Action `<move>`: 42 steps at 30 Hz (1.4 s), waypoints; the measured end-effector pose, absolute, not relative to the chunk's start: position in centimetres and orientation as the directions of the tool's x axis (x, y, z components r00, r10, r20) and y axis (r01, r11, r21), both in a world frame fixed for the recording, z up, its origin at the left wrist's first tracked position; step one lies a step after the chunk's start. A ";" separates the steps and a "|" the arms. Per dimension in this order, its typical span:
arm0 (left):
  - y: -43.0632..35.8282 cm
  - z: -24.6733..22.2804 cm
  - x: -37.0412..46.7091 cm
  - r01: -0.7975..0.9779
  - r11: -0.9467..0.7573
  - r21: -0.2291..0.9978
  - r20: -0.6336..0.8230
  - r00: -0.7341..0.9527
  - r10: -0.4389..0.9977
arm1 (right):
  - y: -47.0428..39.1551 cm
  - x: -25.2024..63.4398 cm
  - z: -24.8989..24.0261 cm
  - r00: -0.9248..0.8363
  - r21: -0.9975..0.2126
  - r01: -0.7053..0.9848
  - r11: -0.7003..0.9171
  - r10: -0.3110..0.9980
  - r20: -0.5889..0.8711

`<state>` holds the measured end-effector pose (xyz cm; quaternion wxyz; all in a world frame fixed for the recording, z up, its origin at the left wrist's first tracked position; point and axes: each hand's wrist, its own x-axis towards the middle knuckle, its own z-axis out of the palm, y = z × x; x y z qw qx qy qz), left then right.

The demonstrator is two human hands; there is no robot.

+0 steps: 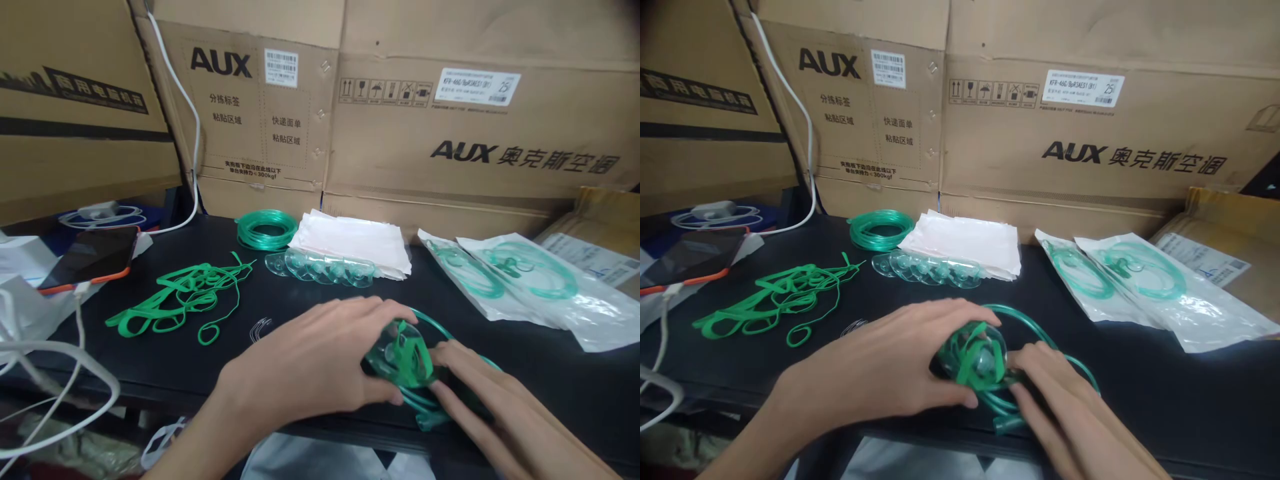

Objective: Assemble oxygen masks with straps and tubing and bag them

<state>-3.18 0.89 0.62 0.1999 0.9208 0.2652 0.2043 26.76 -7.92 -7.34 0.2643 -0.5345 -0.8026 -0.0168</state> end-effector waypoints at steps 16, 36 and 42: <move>1.4 0.4 -1.9 0.465 -0.805 0.367 0.207 0.803 0.559 | -7.1 22.4 -5.9 -0.310 -0.360 0.818 0.449 0.871 0.381; 3.5 0.8 -4.6 0.425 -0.606 0.672 0.110 0.752 0.650 | -6.3 21.4 -5.6 -0.293 -0.337 0.793 0.507 0.803 0.519; 4.0 0.9 -6.1 0.574 -0.549 0.607 0.061 0.656 0.753 | -7.2 21.9 -5.5 -0.367 -0.230 0.801 0.552 0.757 0.540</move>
